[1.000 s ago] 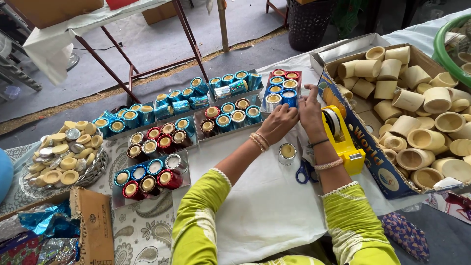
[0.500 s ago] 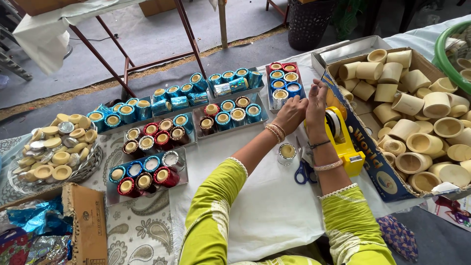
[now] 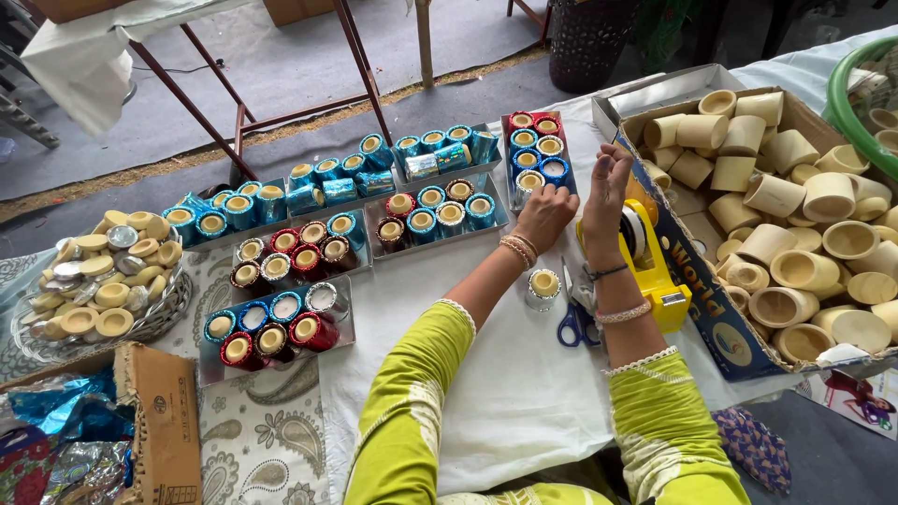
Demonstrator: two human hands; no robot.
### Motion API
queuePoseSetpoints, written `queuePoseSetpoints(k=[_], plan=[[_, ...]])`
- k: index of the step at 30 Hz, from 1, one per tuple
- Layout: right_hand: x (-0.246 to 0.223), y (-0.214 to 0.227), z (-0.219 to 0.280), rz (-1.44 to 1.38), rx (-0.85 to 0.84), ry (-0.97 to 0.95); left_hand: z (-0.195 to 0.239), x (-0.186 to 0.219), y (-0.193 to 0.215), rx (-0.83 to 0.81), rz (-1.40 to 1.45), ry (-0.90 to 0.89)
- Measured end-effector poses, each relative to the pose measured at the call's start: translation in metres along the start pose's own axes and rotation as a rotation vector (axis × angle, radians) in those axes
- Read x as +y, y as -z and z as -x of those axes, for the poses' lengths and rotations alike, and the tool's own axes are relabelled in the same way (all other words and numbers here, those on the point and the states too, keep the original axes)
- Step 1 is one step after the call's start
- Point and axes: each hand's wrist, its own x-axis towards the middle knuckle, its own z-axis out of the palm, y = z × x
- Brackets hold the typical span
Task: The person assembles small candles by placing wicks into wooden cups and wrapping them in colorful foil. They handle the cups and foil by hand, arranging the finished items into metal trays on the table.
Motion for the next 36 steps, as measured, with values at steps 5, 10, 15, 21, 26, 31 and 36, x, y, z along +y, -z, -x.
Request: queuePoseSetpoints(k=[5, 10, 15, 21, 26, 31, 36], plan=[[-0.009, -0.002, -0.001, 0.068, -0.017, -0.155, 0.007, -0.009, -0.011, 0.014, -0.043, 0.007], [-0.015, -0.004, 0.003, 0.135, -0.058, -0.147, 0.006, -0.005, -0.011, -0.026, -0.059, -0.014], [-0.011, -0.004, 0.000, 0.089, -0.054, -0.134, -0.003, 0.004, -0.033, 0.004, -0.062, 0.018], [-0.005, -0.003, 0.001, 0.048, -0.027, -0.111, -0.006, 0.011, -0.035, 0.017, -0.013, 0.055], [-0.007, -0.003, 0.000, 0.000, 0.005, -0.046, 0.010, -0.005, 0.014, 0.078, 0.097, -0.001], [-0.013, -0.004, 0.002, -0.040, 0.024, 0.027, 0.050, -0.027, 0.073, 0.114, 0.232, 0.017], [-0.033, -0.009, 0.006, 0.152, 0.016, 0.127, 0.127, -0.033, 0.091, 0.032, 0.523, 0.166]])
